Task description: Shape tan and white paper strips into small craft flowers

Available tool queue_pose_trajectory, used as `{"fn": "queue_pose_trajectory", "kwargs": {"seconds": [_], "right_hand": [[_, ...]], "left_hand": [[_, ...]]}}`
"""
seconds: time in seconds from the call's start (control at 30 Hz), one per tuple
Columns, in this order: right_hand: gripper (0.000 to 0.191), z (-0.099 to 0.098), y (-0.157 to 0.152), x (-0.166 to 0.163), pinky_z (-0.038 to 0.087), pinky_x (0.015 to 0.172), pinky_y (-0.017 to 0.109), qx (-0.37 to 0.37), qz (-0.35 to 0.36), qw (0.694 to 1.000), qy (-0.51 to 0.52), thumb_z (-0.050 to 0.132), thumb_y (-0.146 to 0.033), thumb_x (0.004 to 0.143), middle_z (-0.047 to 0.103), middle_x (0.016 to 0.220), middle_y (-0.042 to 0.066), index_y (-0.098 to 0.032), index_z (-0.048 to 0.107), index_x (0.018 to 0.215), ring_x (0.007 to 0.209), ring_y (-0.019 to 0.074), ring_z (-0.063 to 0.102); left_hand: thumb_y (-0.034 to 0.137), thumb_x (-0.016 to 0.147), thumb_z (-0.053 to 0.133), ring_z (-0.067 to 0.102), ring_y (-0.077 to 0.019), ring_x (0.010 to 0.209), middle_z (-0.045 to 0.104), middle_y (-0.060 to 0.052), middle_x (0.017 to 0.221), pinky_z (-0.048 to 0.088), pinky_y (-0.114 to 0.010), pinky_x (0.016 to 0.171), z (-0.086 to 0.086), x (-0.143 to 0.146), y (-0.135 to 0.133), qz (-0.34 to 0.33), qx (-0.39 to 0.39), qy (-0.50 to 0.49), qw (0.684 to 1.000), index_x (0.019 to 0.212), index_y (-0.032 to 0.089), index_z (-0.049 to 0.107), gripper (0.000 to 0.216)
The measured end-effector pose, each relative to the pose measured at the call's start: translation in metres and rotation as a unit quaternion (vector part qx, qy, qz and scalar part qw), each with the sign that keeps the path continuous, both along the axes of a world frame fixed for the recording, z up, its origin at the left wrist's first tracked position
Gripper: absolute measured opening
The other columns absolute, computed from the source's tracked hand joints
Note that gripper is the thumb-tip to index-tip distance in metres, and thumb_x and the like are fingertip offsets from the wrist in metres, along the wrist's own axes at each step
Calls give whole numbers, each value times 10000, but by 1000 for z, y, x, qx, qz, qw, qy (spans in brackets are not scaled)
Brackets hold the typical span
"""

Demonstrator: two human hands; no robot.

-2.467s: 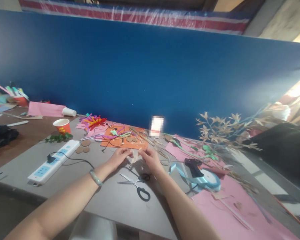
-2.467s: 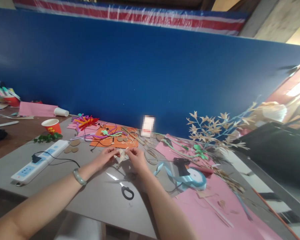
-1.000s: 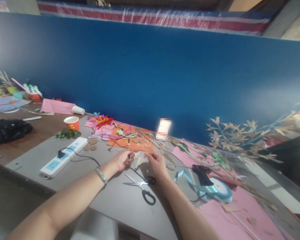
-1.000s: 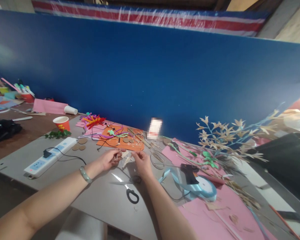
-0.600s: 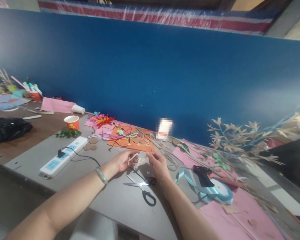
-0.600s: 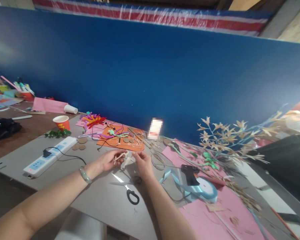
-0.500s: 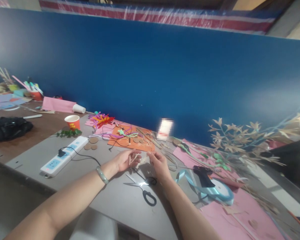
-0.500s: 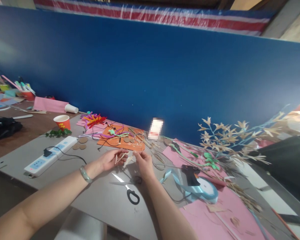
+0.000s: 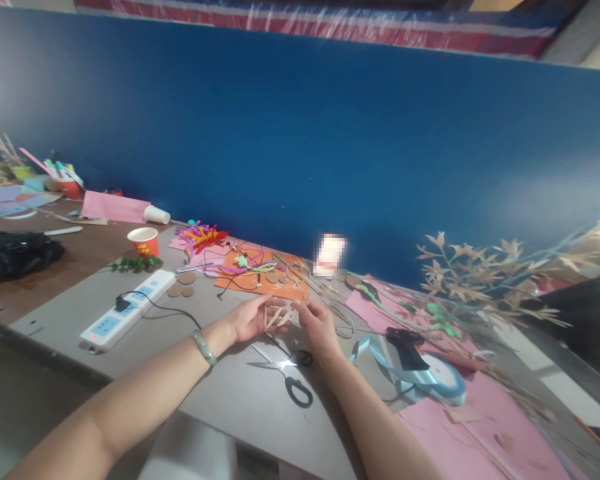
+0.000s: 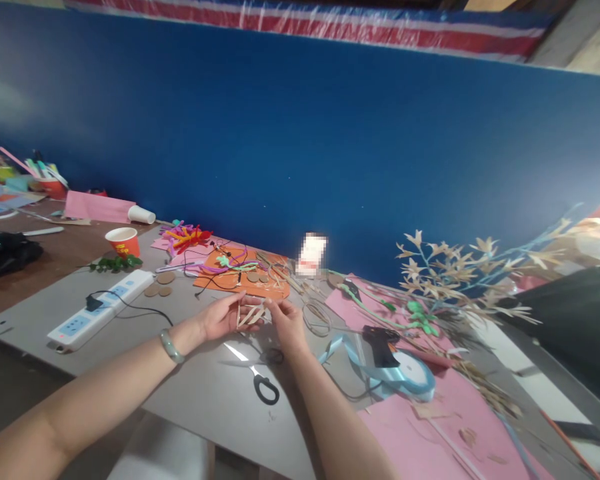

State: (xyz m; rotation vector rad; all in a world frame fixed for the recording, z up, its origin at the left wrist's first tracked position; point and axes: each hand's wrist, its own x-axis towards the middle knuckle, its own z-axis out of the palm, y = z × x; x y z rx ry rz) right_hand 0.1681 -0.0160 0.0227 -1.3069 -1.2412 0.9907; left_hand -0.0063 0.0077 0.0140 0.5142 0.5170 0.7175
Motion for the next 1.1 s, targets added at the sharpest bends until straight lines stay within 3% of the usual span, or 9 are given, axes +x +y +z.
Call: {"fn": "queue_pose_trajectory", "kwargs": {"seconds": [0.33,0.43,0.53,0.67,0.8,0.93,1.1], "right_hand": [[335,0,-3,-9,394,573,255,13,16,999,-38,628,-476,731,614,628,14,-152,715,725,597,148,508],[361,0,-3,-9,371,536,250,17,35,996,-76,594,-495,756,554,554,-4,-155,707,716,553,142,481],[390,-2,0,-4,336,495,248,26,5,995,-100,554,-508,781,483,487,-25,-156,662,653,485,124,420],[264,-5,5,5,396,583,269,61,-14,987,-150,576,-392,763,614,609,23,-151,669,705,568,159,511],[154,-9,3,7,400,617,270,58,29,952,-298,567,-254,740,656,670,41,-169,693,723,622,177,557],[162,-7,-3,0,390,682,272,86,119,902,-405,593,-255,773,649,772,48,-195,730,835,702,170,574],[183,2,-9,-6,337,787,313,132,197,834,-497,598,-255,817,612,868,53,-246,723,951,855,187,569]], "left_hand": [[174,802,621,680,-213,797,682,-139,868,544,-333,768,4,1,-8,-16,83,50,995,992,66,643,220],[96,746,669,675,-178,735,676,-107,801,555,-298,740,3,1,-8,20,70,83,994,926,77,636,184],[54,715,685,657,-130,641,670,-86,773,556,-239,668,2,1,-2,74,50,112,990,870,89,609,176],[7,715,655,648,-101,590,681,-74,794,547,-197,617,-1,-1,6,177,39,135,974,865,109,574,198],[-30,730,587,670,-120,623,691,-71,784,547,-195,625,-1,-2,10,212,20,116,970,854,118,569,194],[98,831,514,675,-162,608,679,-100,712,552,-248,619,2,-2,11,214,-20,73,974,812,88,579,69],[334,925,387,693,-228,688,680,-138,741,553,-329,645,5,-4,11,190,-47,15,981,852,84,586,327]]}}
